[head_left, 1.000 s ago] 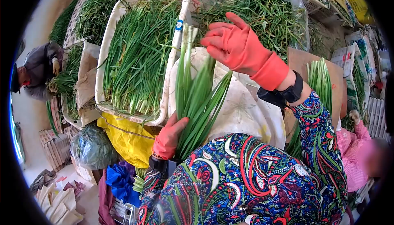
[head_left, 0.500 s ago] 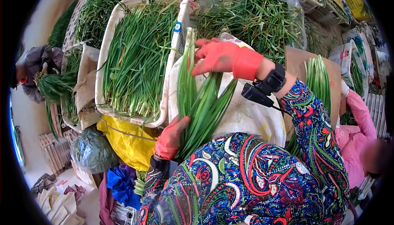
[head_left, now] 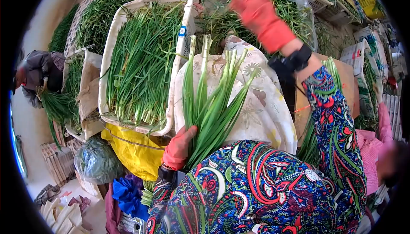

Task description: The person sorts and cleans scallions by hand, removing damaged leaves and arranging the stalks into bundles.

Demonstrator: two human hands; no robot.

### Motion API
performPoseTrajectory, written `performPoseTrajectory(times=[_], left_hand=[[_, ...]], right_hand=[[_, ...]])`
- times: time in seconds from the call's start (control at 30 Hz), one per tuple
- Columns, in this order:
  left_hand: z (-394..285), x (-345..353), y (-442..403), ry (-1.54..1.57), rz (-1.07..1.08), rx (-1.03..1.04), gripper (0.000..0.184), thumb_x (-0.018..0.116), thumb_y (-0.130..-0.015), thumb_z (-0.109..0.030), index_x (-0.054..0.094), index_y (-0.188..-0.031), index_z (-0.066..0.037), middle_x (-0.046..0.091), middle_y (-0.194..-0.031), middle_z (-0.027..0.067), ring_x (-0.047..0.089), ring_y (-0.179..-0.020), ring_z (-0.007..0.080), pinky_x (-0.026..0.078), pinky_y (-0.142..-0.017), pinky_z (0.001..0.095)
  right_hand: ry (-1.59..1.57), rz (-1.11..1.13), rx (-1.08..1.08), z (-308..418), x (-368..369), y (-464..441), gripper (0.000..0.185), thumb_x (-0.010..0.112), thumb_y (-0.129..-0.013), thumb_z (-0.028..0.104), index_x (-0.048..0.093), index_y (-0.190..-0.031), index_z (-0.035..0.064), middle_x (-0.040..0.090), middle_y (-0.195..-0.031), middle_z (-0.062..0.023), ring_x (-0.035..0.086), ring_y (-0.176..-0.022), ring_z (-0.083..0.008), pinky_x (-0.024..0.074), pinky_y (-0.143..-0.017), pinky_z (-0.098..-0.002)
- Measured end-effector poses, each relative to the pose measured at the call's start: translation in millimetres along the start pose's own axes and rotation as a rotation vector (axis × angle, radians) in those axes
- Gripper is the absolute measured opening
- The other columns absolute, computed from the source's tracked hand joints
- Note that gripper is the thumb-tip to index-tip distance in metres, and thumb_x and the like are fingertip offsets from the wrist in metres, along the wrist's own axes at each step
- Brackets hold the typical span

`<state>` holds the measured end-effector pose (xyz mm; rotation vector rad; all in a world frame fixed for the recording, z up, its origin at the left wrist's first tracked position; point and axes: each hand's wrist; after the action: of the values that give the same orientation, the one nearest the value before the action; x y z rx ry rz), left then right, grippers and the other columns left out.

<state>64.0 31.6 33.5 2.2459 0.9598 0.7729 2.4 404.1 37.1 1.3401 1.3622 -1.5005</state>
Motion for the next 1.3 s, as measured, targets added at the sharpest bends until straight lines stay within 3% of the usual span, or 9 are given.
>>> performPoseTrajectory(times=[0.13,0.2,0.37,0.47,0.77,0.83,0.93,1.13,1.3], left_hand=[[6,-5,-4,0.087,0.047,-0.059,0.043,0.049,-0.085,-0.023,0.04,-0.119,0.001,0.053,-0.108,0.0078,0.05,-0.096,0.0156,0.039,-0.083,0.0262],[9,-7,-6,0.109,0.075,-0.049,0.043,0.049,-0.085,-0.023,0.041,-0.12,0.001,0.053,-0.108,0.0076,0.051,-0.095,0.0156,0.04,-0.083,0.0262],[7,-6,-6,0.146,0.083,-0.088,0.042,0.049,-0.085,-0.022,0.041,-0.12,0.0,0.053,-0.108,0.0073,0.051,-0.094,0.0157,0.04,-0.082,0.0265],[9,-6,-5,0.185,0.074,-0.045,0.04,0.049,-0.085,-0.018,0.041,-0.12,0.0,0.053,-0.108,0.0075,0.052,-0.093,0.0157,0.041,-0.081,0.0265],[6,-6,-12,0.082,0.154,-0.038,0.038,0.052,-0.083,-0.008,0.042,-0.118,0.002,0.053,-0.107,0.0064,0.051,-0.094,0.0134,0.04,-0.082,0.0256],[12,-6,-16,0.069,0.189,-0.012,0.038,0.052,-0.083,-0.008,0.041,-0.119,0.002,0.053,-0.107,0.0064,0.051,-0.094,0.0134,0.04,-0.083,0.0256],[5,-1,-18,0.076,0.241,-0.044,0.039,0.051,-0.084,-0.008,0.04,-0.12,0.002,0.052,-0.108,0.0063,0.05,-0.095,0.013,0.039,-0.084,0.0257],[13,-1,-17,0.053,0.239,-0.01,0.041,0.05,-0.084,-0.007,0.038,-0.122,0.002,0.052,-0.109,0.0066,0.05,-0.096,0.0131,0.04,-0.084,0.0253],[10,1,-17,0.121,0.233,-0.052,0.039,0.048,-0.084,-0.004,0.039,-0.121,0.002,0.053,-0.109,0.0075,0.051,-0.095,0.0141,0.041,-0.083,0.026]], right_hand=[[-0.74,-0.087,0.127,-42,-10,0,0.048,0.055,-0.072,0.018,0.046,-0.12,0.0141,0.048,-0.119,-0.0106,0.041,-0.115,-0.0241,0.0296,-0.098,-0.034],[-1.069,0.332,-0.034,-19,0,8,0.063,0.058,-0.073,0.018,0.033,-0.13,0.0141,0.035,-0.132,-0.0119,0.03,-0.123,-0.019,0.026,-0.1,-0.0312],[-1.205,0.966,-0.034,42,-21,27,0.032,0.057,-0.077,0.018,0.058,-0.107,0.0071,0.06,-0.1,-0.0064,0.053,-0.094,-0.0123,0.0393,-0.085,-0.0262],[-1.185,0.91,-0.078,44,-22,30,0.022,0.056,-0.077,0.018,0.064,-0.093,0.0047,0.063,-0.081,-0.0022,0.055,-0.077,-0.0081,0.0423,-0.076,-0.0236],[-0.794,0.015,0.268,-56,-64,15,0.027,0.056,-0.079,0.024,0.055,-0.096,0.002,0.058,-0.077,-0.0049,0.057,-0.071,-0.0198,0.0455,-0.064,-0.031],[-0.72,-0.054,0.097,-51,-51,14,0.028,0.056,-0.079,0.025,0.057,-0.096,0.003,0.056,-0.091,-0.0072,0.054,-0.082,-0.0216,0.0423,-0.074,-0.0309],[-0.619,0.263,-0.34,8,-58,27,0.032,0.056,-0.077,0.031,0.059,-0.098,0.0062,0.049,-0.116,-0.0111,0.049,-0.1,-0.0257,0.0343,-0.094,-0.0304],[-0.761,0.947,-0.06,34,-58,21,0.019,0.059,-0.071,0.026,0.064,-0.084,0.0123,0.06,-0.074,-0.0002,0.052,-0.088,-0.0157,0.0329,-0.093,-0.0323],[-0.753,0.582,-0.334,33,-49,35,0.006,0.057,-0.071,0.015,0.061,-0.074,0.0126,0.057,-0.073,0.0017,0.054,-0.083,-0.0162,0.0284,-0.097,-0.0383]])
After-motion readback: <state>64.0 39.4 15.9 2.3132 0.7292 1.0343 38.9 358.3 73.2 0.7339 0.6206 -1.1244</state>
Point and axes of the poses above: each hand's wrist, its own y-axis away from the middle knuckle, its own x-axis out of the palm, z = x × y
